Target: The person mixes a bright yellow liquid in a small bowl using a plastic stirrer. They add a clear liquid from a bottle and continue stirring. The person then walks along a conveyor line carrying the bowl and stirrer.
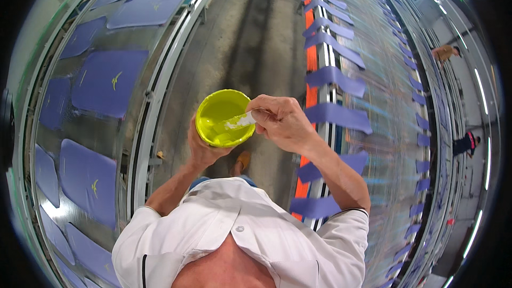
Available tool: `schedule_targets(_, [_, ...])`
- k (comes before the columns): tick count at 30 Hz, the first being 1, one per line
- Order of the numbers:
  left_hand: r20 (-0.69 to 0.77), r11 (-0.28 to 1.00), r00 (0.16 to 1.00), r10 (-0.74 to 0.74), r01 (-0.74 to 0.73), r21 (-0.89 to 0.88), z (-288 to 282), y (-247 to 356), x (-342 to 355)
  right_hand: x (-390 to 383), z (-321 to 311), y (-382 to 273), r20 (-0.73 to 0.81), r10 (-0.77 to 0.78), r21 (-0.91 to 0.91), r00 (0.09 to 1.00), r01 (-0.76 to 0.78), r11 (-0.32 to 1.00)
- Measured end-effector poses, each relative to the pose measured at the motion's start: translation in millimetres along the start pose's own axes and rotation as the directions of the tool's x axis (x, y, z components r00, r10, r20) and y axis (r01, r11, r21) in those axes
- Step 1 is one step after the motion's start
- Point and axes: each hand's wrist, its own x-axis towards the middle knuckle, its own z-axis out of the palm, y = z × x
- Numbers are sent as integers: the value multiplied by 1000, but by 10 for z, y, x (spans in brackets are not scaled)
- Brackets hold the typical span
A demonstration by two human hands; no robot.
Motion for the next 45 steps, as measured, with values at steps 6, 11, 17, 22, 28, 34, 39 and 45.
schedule_targets(6, [-47,994,996,79,-74,86,466,-402,820,889,-707,154,5,-623,-644,782,479,597])
schedule_targets(11, [-64,994,998,24,-18,105,714,-828,1439,1473,-1271,225,82,-347,-492,934,340,801])
schedule_targets(17, [16,992,992,-125,126,-32,976,-1517,2240,2419,-1453,464,38,56,-50,998,-54,997])
schedule_targets(22, [51,998,999,-6,10,-62,1160,-1953,3119,3288,-1667,502,-182,-477,-506,860,334,795])
schedule_targets(28, [44,995,997,58,-55,-87,1226,-2407,4158,4111,-2200,303,-74,-363,-701,929,211,681])
schedule_targets(34, [52,998,998,-35,38,-54,1451,-2984,4763,4844,-2523,605,-1,-354,-538,935,298,789])
schedule_targets(39, [-17,998,999,-40,41,47,1815,-3392,5420,5726,-3035,911,-1,-565,-585,825,457,670])
schedule_targets(45, [-42,987,999,27,-20,157,2364,-3617,6304,6550,-3852,1025,-1,-549,-588,836,443,676])
